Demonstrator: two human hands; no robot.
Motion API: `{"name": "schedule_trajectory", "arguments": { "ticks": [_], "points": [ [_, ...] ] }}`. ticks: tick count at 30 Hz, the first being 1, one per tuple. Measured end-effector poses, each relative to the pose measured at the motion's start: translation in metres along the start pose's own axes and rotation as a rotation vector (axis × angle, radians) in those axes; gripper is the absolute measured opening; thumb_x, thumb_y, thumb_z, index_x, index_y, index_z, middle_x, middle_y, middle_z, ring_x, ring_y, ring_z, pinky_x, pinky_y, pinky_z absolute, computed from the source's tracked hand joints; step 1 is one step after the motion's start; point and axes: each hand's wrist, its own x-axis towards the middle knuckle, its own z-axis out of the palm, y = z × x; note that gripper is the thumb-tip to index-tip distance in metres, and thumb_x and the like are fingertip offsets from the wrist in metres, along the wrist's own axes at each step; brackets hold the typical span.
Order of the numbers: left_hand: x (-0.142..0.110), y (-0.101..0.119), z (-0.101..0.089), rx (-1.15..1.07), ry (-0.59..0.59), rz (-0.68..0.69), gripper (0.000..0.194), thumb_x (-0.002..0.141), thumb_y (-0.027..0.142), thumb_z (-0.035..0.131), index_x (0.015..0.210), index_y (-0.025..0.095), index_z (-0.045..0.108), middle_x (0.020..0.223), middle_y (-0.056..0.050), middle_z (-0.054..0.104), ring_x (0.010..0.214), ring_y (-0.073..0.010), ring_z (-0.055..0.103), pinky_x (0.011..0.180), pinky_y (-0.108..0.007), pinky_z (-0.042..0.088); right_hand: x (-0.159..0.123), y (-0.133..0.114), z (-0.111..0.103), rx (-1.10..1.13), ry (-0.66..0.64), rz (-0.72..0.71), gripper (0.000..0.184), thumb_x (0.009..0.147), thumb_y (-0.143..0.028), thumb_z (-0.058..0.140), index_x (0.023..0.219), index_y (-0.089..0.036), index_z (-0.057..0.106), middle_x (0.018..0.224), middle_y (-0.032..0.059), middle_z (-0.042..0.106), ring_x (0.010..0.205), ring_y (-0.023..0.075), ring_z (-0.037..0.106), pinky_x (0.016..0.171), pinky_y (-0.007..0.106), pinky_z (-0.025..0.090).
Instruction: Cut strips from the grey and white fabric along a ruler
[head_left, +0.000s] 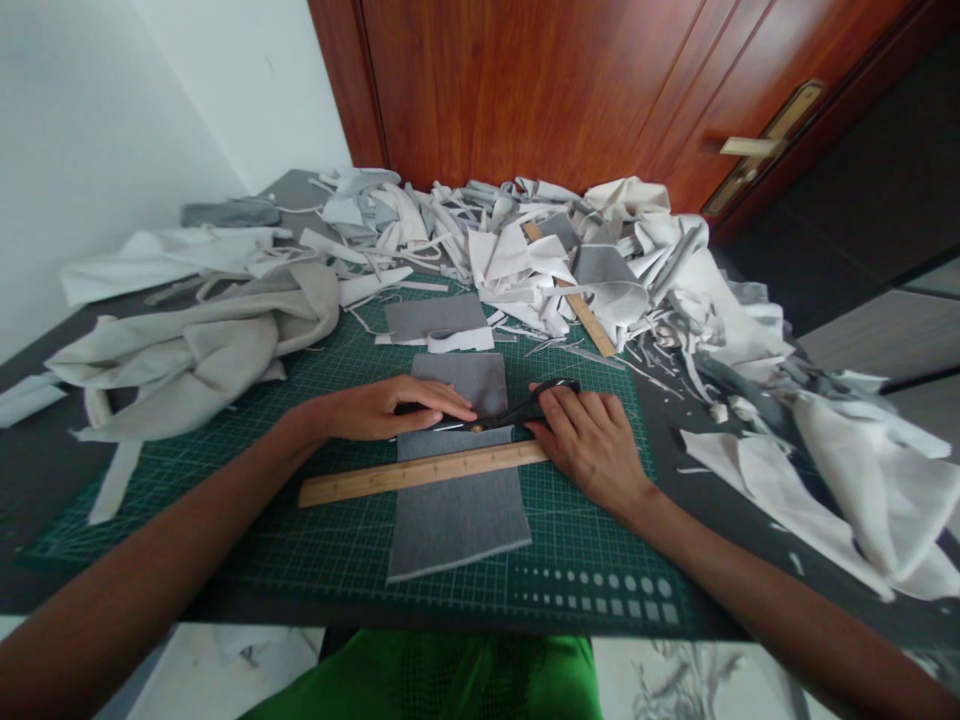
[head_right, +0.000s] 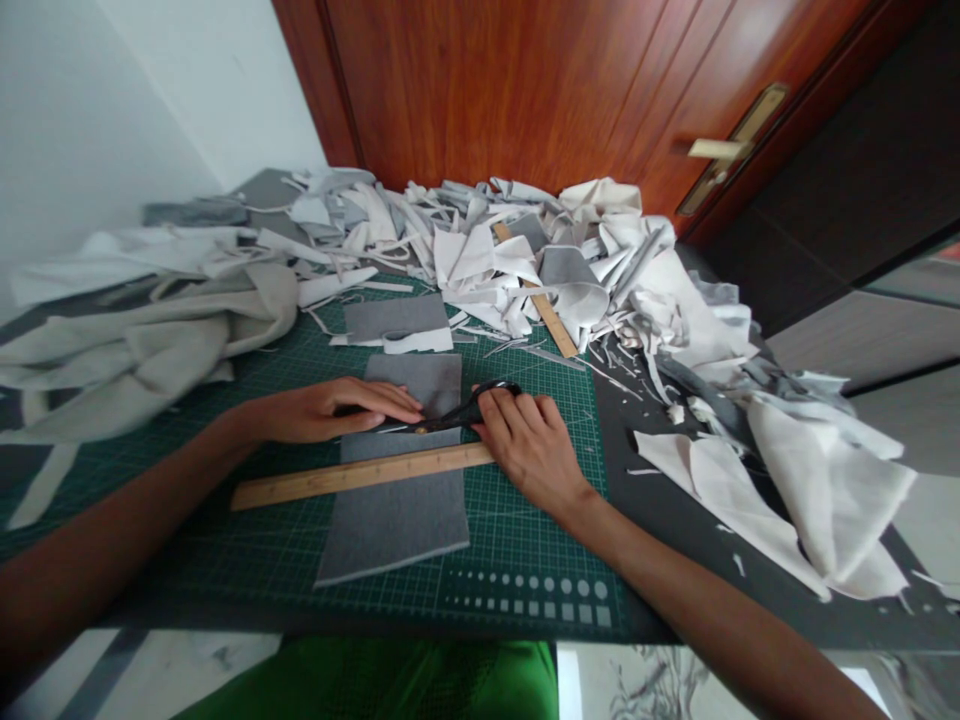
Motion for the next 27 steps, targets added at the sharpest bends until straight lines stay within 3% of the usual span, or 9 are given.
{"name": "schedule_trajectory", "arguments": {
  "ticks": [11, 17, 24, 27],
  "points": [
    [0.0035, 0.0070, -0.0005, 0.010, -0.019, 0.027, 0.038, 0.116, 0.031, 0.046, 0.144, 0.019, 0.070, 0.153, -0.012, 0.066, 0.147, -0.0237, 0.056, 0.127, -0.041, 0.038, -0.0068, 0.0016, 0.0037, 0.045, -0.065, 0.026, 0.030, 0.109, -0.026, 0.057, 0.134, -0.014, 0.068, 0.114, 0.0120, 0.079, 0.092, 0.0249, 0.056, 0.082, 0.041, 0.038],
    [0.0021, 0.0094, -0.0011, 0.026, -0.038, 0.001, 0.039, 0.117, 0.032, 0.046, 0.146, 0.018, 0.068, 0.159, -0.012, 0.061, 0.150, -0.0224, 0.053, 0.127, -0.039, 0.036, -0.0075, 0.0033, 0.0044, 0.033, -0.016, -0.014, 0.027, 0.109, -0.023, 0.057, 0.128, -0.011, 0.070, 0.112, 0.0109, 0.080, 0.090, 0.0241, 0.053, 0.082, 0.040, 0.038],
    [0.0020, 0.0068, 0.0009, 0.072, -0.046, -0.005, 0.041, 0.116, 0.034, 0.045, 0.146, 0.020, 0.068, 0.160, -0.012, 0.059, 0.152, -0.0253, 0.051, 0.129, -0.046, 0.036, -0.0093, 0.0055, 0.0046, 0.046, -0.042, -0.029, 0.025, 0.109, -0.020, 0.054, 0.125, -0.013, 0.072, 0.107, 0.0087, 0.080, 0.088, 0.0240, 0.052, 0.080, 0.040, 0.036],
    [0.0022, 0.0034, 0.0024, 0.081, -0.037, 0.011, 0.041, 0.116, 0.036, 0.045, 0.146, 0.021, 0.069, 0.159, -0.012, 0.061, 0.153, -0.0238, 0.050, 0.129, -0.043, 0.035, -0.0102, 0.0066, 0.0046, 0.047, -0.046, -0.036, 0.024, 0.109, -0.018, 0.053, 0.124, -0.014, 0.072, 0.107, 0.0082, 0.080, 0.088, 0.0240, 0.052, 0.081, 0.040, 0.036]
  ]
}}
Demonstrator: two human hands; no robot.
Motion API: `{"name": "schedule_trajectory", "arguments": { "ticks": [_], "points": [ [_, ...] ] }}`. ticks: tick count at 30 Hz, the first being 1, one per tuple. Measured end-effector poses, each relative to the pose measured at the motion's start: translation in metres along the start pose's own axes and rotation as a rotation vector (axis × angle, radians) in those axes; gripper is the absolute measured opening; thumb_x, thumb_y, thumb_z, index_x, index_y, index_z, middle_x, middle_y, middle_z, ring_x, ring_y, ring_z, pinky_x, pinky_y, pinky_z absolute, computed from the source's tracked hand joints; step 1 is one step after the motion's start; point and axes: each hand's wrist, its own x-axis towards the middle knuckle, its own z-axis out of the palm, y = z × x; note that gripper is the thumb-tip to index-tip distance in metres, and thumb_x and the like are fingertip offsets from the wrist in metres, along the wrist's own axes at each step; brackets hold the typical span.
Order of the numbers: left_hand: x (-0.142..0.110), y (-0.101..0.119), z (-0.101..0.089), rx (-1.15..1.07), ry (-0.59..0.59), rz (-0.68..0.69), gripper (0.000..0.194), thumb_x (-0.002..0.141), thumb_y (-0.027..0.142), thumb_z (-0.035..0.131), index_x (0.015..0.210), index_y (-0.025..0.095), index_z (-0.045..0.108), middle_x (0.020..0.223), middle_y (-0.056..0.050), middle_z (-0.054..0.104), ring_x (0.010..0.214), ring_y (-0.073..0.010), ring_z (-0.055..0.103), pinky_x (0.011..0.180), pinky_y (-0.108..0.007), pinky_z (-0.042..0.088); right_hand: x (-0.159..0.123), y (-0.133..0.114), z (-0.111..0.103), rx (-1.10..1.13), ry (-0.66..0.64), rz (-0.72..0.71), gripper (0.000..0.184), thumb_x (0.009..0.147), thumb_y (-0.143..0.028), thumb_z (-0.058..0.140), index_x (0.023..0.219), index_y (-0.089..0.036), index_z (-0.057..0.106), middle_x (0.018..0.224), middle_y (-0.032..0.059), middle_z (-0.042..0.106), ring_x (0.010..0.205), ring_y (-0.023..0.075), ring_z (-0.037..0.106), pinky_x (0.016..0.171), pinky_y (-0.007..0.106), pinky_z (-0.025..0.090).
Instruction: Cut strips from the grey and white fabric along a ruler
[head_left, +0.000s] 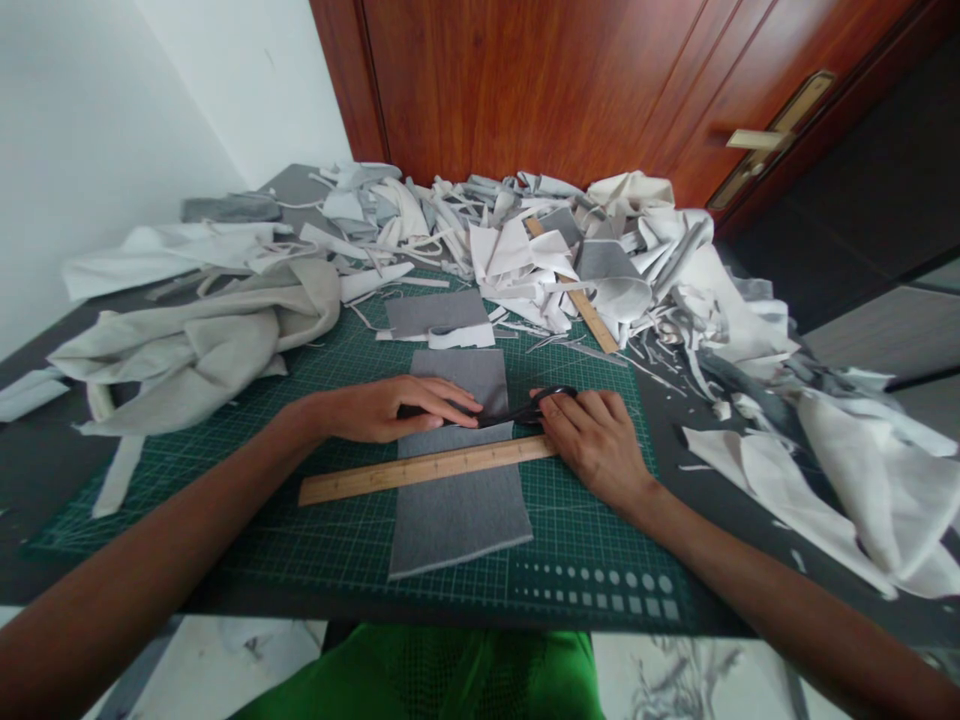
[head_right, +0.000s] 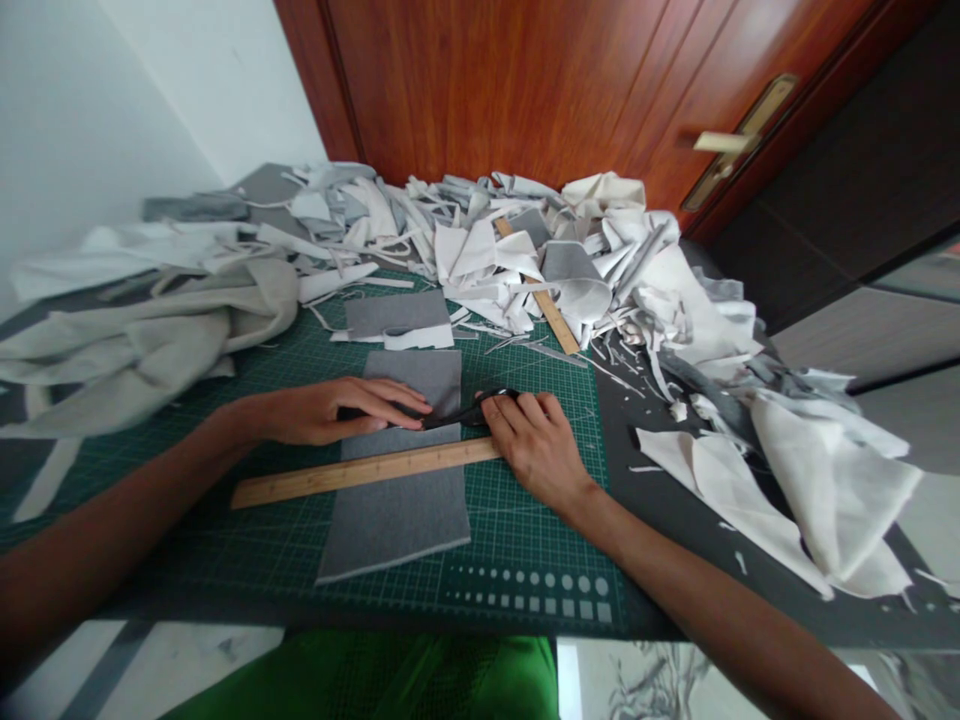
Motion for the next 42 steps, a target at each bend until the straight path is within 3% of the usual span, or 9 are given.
{"name": "schedule_trajectory", "arguments": {
  "ticks": [4, 10, 12, 16, 20, 27, 33, 38, 42],
  "points": [
    [-0.002, -0.005, -0.001, -0.030, 0.040, 0.013, 0.043, 0.115, 0.041, 0.049, 0.151, 0.025, 0.065, 0.156, -0.011, 0.064, 0.149, -0.0224, 0.056, 0.126, -0.036, 0.039, 0.002, 0.000, 0.001, -0.004, -0.018, 0.008, 0.023, 0.108, -0.017, 0.056, 0.123, -0.015, 0.072, 0.107, 0.0078, 0.080, 0.089, 0.0243, 0.052, 0.081, 0.041, 0.035],
    [-0.006, -0.001, -0.005, -0.085, 0.089, -0.102, 0.047, 0.115, 0.049, 0.045, 0.152, 0.026, 0.062, 0.153, -0.009, 0.066, 0.144, -0.0223, 0.061, 0.122, -0.032, 0.042, 0.007, 0.003, 0.005, -0.014, 0.016, 0.088, 0.017, 0.105, -0.024, 0.059, 0.110, -0.017, 0.073, 0.098, 0.0073, 0.078, 0.089, 0.0254, 0.052, 0.081, 0.040, 0.034],
    [-0.006, 0.003, -0.004, -0.102, 0.097, -0.128, 0.049, 0.116, 0.051, 0.042, 0.151, 0.025, 0.064, 0.153, -0.009, 0.066, 0.145, -0.0232, 0.060, 0.123, -0.034, 0.041, 0.007, 0.011, 0.005, -0.022, 0.028, 0.128, 0.013, 0.103, -0.024, 0.061, 0.104, -0.018, 0.072, 0.091, 0.0065, 0.076, 0.088, 0.0260, 0.051, 0.081, 0.040, 0.034],
    [-0.005, 0.007, 0.000, -0.115, 0.131, -0.168, 0.052, 0.117, 0.052, 0.036, 0.145, 0.024, 0.068, 0.155, -0.009, 0.065, 0.147, -0.0247, 0.057, 0.127, -0.039, 0.038, 0.002, 0.034, 0.006, -0.066, 0.051, 0.226, 0.009, 0.100, -0.024, 0.062, 0.100, -0.020, 0.069, 0.096, 0.0078, 0.075, 0.090, 0.0272, 0.050, 0.083, 0.041, 0.033],
    [-0.006, 0.006, 0.004, -0.106, 0.134, -0.176, 0.052, 0.117, 0.052, 0.034, 0.150, 0.024, 0.063, 0.151, -0.009, 0.068, 0.143, -0.0239, 0.060, 0.125, -0.038, 0.041, -0.003, 0.054, 0.009, -0.087, 0.027, 0.304, 0.009, 0.098, -0.029, 0.063, 0.101, -0.021, 0.067, 0.096, 0.0078, 0.074, 0.091, 0.0289, 0.050, 0.086, 0.043, 0.033],
    [-0.004, 0.006, 0.008, -0.046, 0.154, -0.183, 0.055, 0.117, 0.055, 0.030, 0.142, 0.023, 0.068, 0.149, -0.007, 0.069, 0.140, -0.0221, 0.062, 0.123, -0.035, 0.042, -0.009, 0.076, 0.016, -0.099, 0.026, 0.431, 0.018, 0.094, -0.034, 0.060, 0.103, -0.020, 0.063, 0.096, 0.0106, 0.072, 0.096, 0.0329, 0.054, 0.089, 0.047, 0.035],
    [-0.003, 0.001, 0.009, 0.021, 0.161, -0.068, 0.041, 0.117, 0.042, 0.041, 0.142, 0.025, 0.069, 0.145, -0.010, 0.071, 0.135, -0.0218, 0.066, 0.118, -0.033, 0.047, -0.017, 0.097, 0.022, -0.145, 0.064, 0.578, 0.050, 0.084, -0.054, 0.066, 0.115, -0.015, 0.060, 0.108, 0.0188, 0.068, 0.101, 0.0381, 0.057, 0.090, 0.052, 0.040],
    [-0.002, -0.003, 0.014, 0.167, 0.173, -0.003, 0.036, 0.115, 0.028, 0.046, 0.142, 0.024, 0.069, 0.142, -0.011, 0.072, 0.135, -0.0225, 0.064, 0.119, -0.036, 0.045, -0.027, 0.115, 0.021, -0.131, 0.043, 0.555, 0.055, 0.084, -0.054, 0.065, 0.120, -0.013, 0.062, 0.106, 0.0175, 0.071, 0.100, 0.0363, 0.061, 0.090, 0.049, 0.042],
    [0.001, 0.002, 0.016, 0.274, 0.159, -0.011, 0.036, 0.114, 0.027, 0.047, 0.144, 0.024, 0.067, 0.143, -0.010, 0.071, 0.134, -0.0230, 0.063, 0.119, -0.038, 0.046, -0.032, 0.123, 0.024, -0.103, 0.017, 0.519, 0.054, 0.084, -0.051, 0.066, 0.122, -0.013, 0.067, 0.107, 0.0157, 0.075, 0.102, 0.0358, 0.066, 0.094, 0.048, 0.044]
  ]
}}
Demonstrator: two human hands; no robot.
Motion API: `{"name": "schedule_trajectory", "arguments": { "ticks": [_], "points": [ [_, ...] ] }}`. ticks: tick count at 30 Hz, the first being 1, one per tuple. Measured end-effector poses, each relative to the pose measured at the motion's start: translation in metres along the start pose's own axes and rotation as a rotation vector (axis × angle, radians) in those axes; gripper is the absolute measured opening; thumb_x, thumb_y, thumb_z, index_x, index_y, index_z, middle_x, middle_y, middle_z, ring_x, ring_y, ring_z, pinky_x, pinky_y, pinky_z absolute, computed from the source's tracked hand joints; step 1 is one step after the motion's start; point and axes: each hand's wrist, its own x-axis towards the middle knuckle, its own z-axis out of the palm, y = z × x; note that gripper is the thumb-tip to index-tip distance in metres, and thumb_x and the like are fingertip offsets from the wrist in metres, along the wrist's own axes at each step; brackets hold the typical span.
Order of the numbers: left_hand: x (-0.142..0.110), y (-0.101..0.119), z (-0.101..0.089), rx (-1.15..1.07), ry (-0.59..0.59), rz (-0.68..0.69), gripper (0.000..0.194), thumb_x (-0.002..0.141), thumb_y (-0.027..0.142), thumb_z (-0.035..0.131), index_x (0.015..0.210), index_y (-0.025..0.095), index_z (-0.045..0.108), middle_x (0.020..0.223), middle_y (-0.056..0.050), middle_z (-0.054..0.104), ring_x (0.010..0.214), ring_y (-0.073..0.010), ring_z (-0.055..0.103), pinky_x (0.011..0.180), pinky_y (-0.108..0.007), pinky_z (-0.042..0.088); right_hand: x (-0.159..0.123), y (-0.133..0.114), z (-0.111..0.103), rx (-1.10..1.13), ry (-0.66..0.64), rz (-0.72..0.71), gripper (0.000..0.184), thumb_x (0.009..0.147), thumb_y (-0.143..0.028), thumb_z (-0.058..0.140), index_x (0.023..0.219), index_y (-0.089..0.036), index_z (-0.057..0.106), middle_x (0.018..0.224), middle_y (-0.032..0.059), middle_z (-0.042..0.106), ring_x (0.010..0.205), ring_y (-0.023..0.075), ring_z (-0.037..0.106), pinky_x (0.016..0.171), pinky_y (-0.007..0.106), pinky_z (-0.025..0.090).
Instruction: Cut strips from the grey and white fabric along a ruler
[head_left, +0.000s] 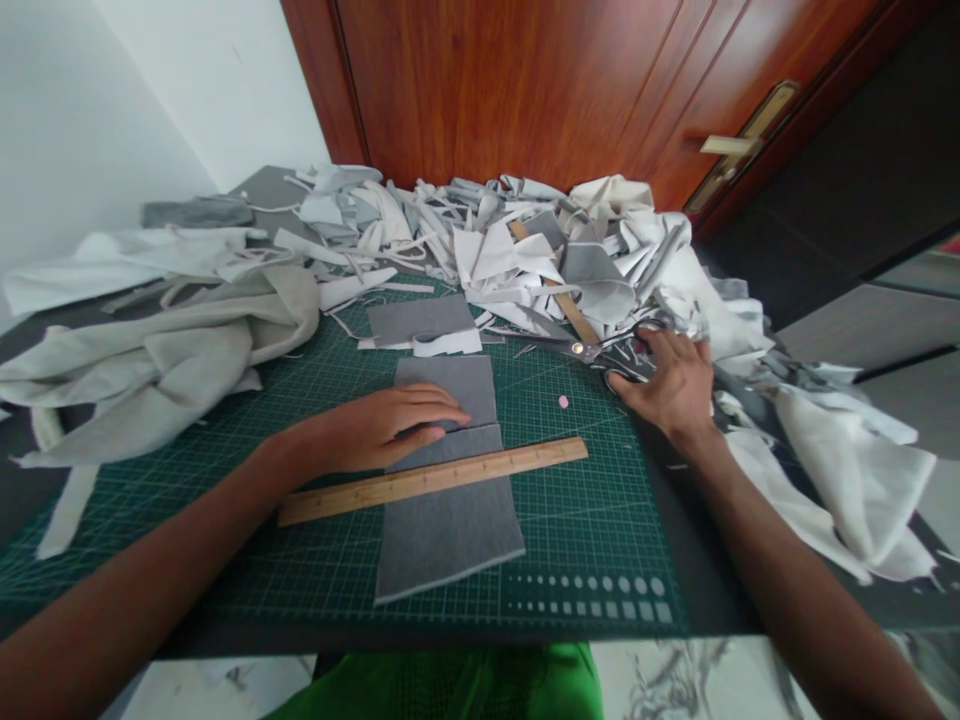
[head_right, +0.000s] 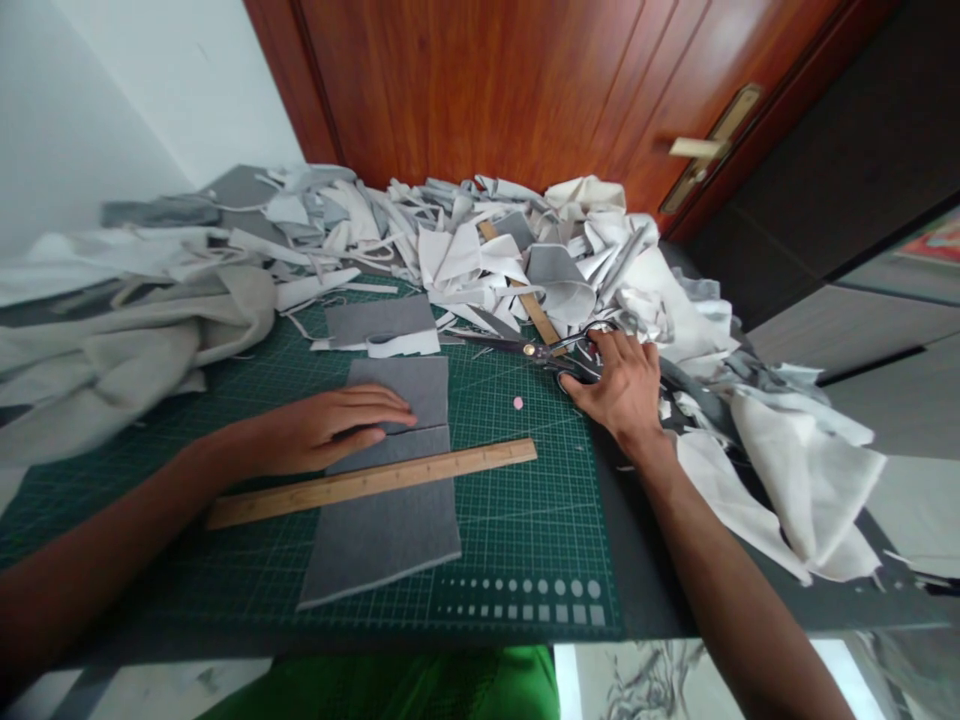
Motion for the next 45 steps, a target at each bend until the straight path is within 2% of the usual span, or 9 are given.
{"name": "schedule_trajectory", "arguments": {
  "ticks": [7, 11, 16, 23, 31, 35, 38, 40, 45],
  "points": [
    [0.001, 0.000, 0.001, 0.241, 0.082, -0.133, 0.040, 0.114, 0.031, 0.041, 0.144, 0.022, 0.065, 0.137, -0.011, 0.070, 0.129, -0.0261, 0.063, 0.117, -0.046, 0.048, -0.006, 0.003, 0.021, 0.150, -0.066, 0.036, 0.048, 0.082, -0.048, 0.070, 0.117, -0.016, 0.075, 0.104, 0.0149, 0.081, 0.099, 0.0348, 0.074, 0.093, 0.049, 0.052],
    [-0.007, -0.017, 0.002, 0.362, 0.200, -0.291, 0.048, 0.111, 0.039, 0.045, 0.154, 0.018, 0.056, 0.153, -0.015, 0.060, 0.144, -0.0312, 0.054, 0.125, -0.052, 0.042, -0.009, 0.003, 0.034, 0.303, -0.067, 0.092, 0.049, 0.082, -0.046, 0.071, 0.118, -0.013, 0.077, 0.104, 0.0159, 0.082, 0.095, 0.0341, 0.078, 0.092, 0.049, 0.059],
    [-0.011, -0.028, 0.006, 0.438, 0.218, -0.372, 0.059, 0.110, 0.048, 0.044, 0.158, 0.013, 0.050, 0.164, -0.019, 0.049, 0.153, -0.0346, 0.044, 0.130, -0.055, 0.036, -0.010, 0.001, 0.041, 0.398, -0.094, 0.176, 0.049, 0.080, -0.047, 0.072, 0.116, -0.015, 0.078, 0.101, 0.0143, 0.083, 0.091, 0.0328, 0.079, 0.086, 0.048, 0.064],
    [-0.003, -0.020, 0.007, 0.462, 0.282, -0.443, 0.060, 0.104, 0.049, 0.051, 0.153, 0.014, 0.051, 0.144, -0.018, 0.063, 0.135, -0.0352, 0.058, 0.118, -0.054, 0.047, -0.008, 0.001, 0.040, 0.444, -0.152, 0.237, 0.051, 0.078, -0.047, 0.074, 0.118, -0.015, 0.077, 0.099, 0.0134, 0.083, 0.089, 0.0328, 0.080, 0.085, 0.048, 0.065],
    [-0.004, -0.020, -0.001, 0.482, 0.284, -0.525, 0.033, 0.099, 0.034, 0.053, 0.124, 0.019, 0.066, 0.120, -0.013, 0.073, 0.116, -0.0337, 0.067, 0.107, -0.052, 0.051, -0.008, 0.005, 0.042, 0.485, -0.165, 0.213, 0.054, 0.078, -0.049, 0.075, 0.120, -0.015, 0.076, 0.101, 0.0145, 0.082, 0.091, 0.0326, 0.079, 0.089, 0.048, 0.065],
    [-0.010, -0.019, -0.011, 0.628, 0.380, -0.580, 0.039, 0.098, 0.024, 0.049, 0.133, 0.018, 0.065, 0.124, -0.015, 0.071, 0.120, -0.0370, 0.064, 0.107, -0.056, 0.050, -0.008, 0.007, 0.043, 0.481, -0.158, 0.208, 0.053, 0.078, -0.049, 0.074, 0.119, -0.015, 0.077, 0.100, 0.0144, 0.082, 0.091, 0.0329, 0.079, 0.087, 0.049, 0.065],
    [-0.011, -0.011, -0.017, 0.701, 0.475, -0.530, 0.045, 0.103, 0.029, 0.049, 0.145, 0.016, 0.059, 0.139, -0.019, 0.062, 0.129, -0.0403, 0.056, 0.110, -0.060, 0.047, -0.009, 0.007, 0.043, 0.488, -0.153, 0.201, 0.053, 0.079, -0.049, 0.074, 0.119, -0.016, 0.077, 0.098, 0.0135, 0.082, 0.088, 0.0324, 0.079, 0.086, 0.049, 0.065],
    [-0.009, -0.003, -0.017, 0.624, 0.424, -0.389, 0.039, 0.107, 0.033, 0.050, 0.142, 0.018, 0.060, 0.139, -0.017, 0.062, 0.130, -0.0366, 0.055, 0.112, -0.055, 0.046, -0.009, 0.007, 0.043, 0.498, -0.153, 0.196, 0.053, 0.079, -0.050, 0.074, 0.119, -0.015, 0.076, 0.097, 0.0135, 0.082, 0.086, 0.0320, 0.079, 0.085, 0.049, 0.065],
    [0.000, 0.014, 0.001, 0.270, 0.013, -0.111, 0.019, 0.111, 0.034, 0.054, 0.118, 0.025, 0.070, 0.113, -0.005, 0.070, 0.106, -0.0232, 0.064, 0.097, -0.038, 0.050, -0.009, 0.009, 0.044, 0.504, -0.148, 0.194, 0.052, 0.078, -0.049, 0.074, 0.119, -0.017, 0.076, 0.099, 0.0120, 0.082, 0.087, 0.0311, 0.079, 0.087, 0.048, 0.065]
  ]
}}
